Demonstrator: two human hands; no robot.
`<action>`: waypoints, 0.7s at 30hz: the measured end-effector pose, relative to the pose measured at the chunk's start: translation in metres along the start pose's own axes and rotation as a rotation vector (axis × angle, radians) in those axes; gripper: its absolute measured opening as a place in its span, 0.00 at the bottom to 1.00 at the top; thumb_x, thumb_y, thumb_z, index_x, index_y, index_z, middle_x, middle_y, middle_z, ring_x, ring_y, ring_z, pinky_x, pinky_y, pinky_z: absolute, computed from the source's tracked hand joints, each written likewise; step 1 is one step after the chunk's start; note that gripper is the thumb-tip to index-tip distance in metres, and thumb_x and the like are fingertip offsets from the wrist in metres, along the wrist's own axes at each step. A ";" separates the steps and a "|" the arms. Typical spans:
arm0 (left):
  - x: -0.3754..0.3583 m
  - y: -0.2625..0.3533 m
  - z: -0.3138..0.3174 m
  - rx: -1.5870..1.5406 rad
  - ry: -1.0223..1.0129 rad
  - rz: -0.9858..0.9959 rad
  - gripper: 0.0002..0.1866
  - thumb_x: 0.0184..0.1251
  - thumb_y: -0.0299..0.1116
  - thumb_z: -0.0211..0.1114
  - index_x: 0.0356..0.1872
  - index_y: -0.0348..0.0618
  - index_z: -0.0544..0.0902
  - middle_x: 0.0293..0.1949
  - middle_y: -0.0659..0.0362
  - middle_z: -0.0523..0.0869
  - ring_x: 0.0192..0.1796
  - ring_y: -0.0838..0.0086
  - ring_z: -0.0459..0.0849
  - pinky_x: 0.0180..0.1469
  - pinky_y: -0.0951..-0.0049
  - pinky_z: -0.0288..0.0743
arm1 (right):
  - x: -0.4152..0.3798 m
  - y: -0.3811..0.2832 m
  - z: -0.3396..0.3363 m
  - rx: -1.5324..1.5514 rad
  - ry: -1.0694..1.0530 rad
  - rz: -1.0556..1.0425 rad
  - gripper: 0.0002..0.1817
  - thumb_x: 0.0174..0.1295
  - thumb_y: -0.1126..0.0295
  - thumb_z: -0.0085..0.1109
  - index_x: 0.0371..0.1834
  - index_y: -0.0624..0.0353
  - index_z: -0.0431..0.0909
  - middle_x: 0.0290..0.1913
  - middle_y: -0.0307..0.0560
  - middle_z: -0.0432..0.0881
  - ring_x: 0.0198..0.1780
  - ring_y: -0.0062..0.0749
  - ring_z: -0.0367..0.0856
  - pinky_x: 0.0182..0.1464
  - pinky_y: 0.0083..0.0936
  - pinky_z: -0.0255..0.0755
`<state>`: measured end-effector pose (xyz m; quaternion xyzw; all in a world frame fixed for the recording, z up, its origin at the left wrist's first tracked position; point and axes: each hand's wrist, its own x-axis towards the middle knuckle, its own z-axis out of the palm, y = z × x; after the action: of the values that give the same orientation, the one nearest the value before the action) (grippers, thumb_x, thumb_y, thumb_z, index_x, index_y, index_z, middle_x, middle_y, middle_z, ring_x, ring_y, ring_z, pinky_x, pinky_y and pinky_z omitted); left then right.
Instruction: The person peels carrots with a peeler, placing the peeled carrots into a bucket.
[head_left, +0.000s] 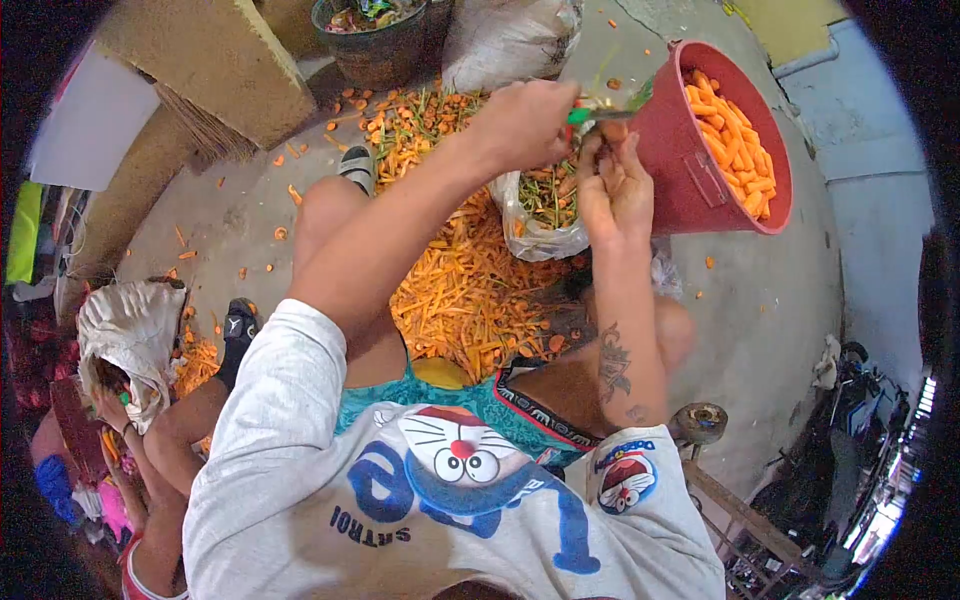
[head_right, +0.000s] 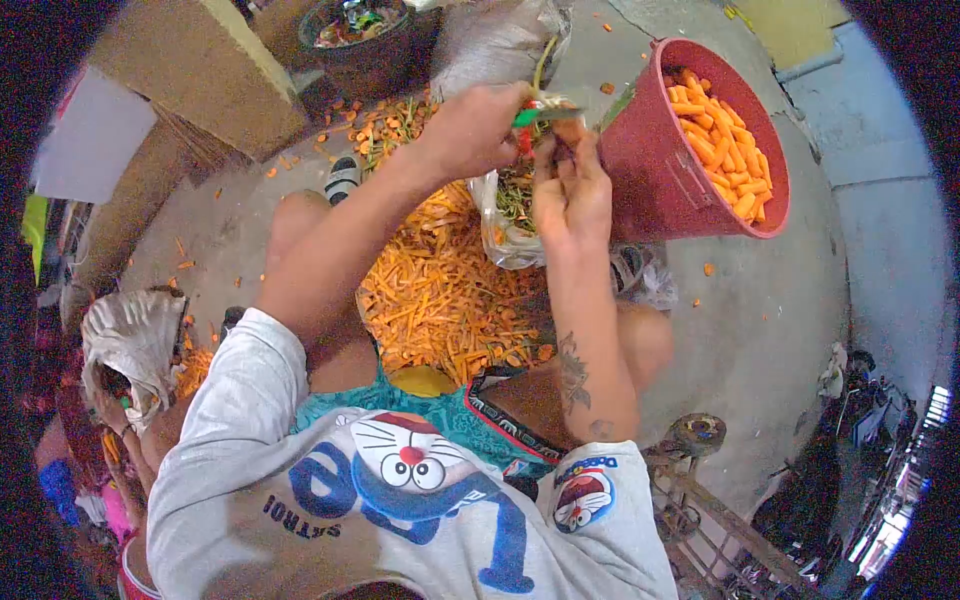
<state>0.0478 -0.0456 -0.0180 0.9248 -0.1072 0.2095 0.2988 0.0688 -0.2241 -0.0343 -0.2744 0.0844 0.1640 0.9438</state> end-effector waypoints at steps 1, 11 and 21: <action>0.004 -0.011 0.007 0.035 -0.092 -0.141 0.16 0.56 0.33 0.69 0.44 0.35 0.82 0.39 0.40 0.88 0.45 0.43 0.87 0.50 0.47 0.81 | -0.008 0.001 0.008 0.017 -0.031 0.022 0.15 0.75 0.66 0.58 0.58 0.63 0.78 0.55 0.49 0.83 0.57 0.35 0.80 0.63 0.31 0.78; 0.010 -0.031 -0.035 -0.804 0.155 -0.278 0.08 0.70 0.39 0.71 0.39 0.46 0.86 0.28 0.71 0.83 0.26 0.88 0.74 0.27 0.81 0.66 | -0.016 -0.031 0.018 -0.440 -0.111 -0.077 0.17 0.79 0.60 0.45 0.55 0.60 0.78 0.38 0.40 0.81 0.34 0.27 0.81 0.35 0.26 0.79; 0.017 -0.032 -0.033 -0.839 0.365 -0.185 0.10 0.67 0.35 0.74 0.42 0.40 0.86 0.30 0.68 0.85 0.32 0.84 0.81 0.35 0.77 0.77 | -0.034 -0.019 0.017 -0.404 -0.312 0.090 0.19 0.80 0.61 0.44 0.60 0.64 0.77 0.45 0.44 0.84 0.38 0.28 0.82 0.45 0.27 0.80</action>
<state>0.0626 -0.0018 -0.0026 0.6779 -0.0451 0.2800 0.6783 0.0453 -0.2384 -0.0024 -0.4247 -0.0847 0.2599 0.8631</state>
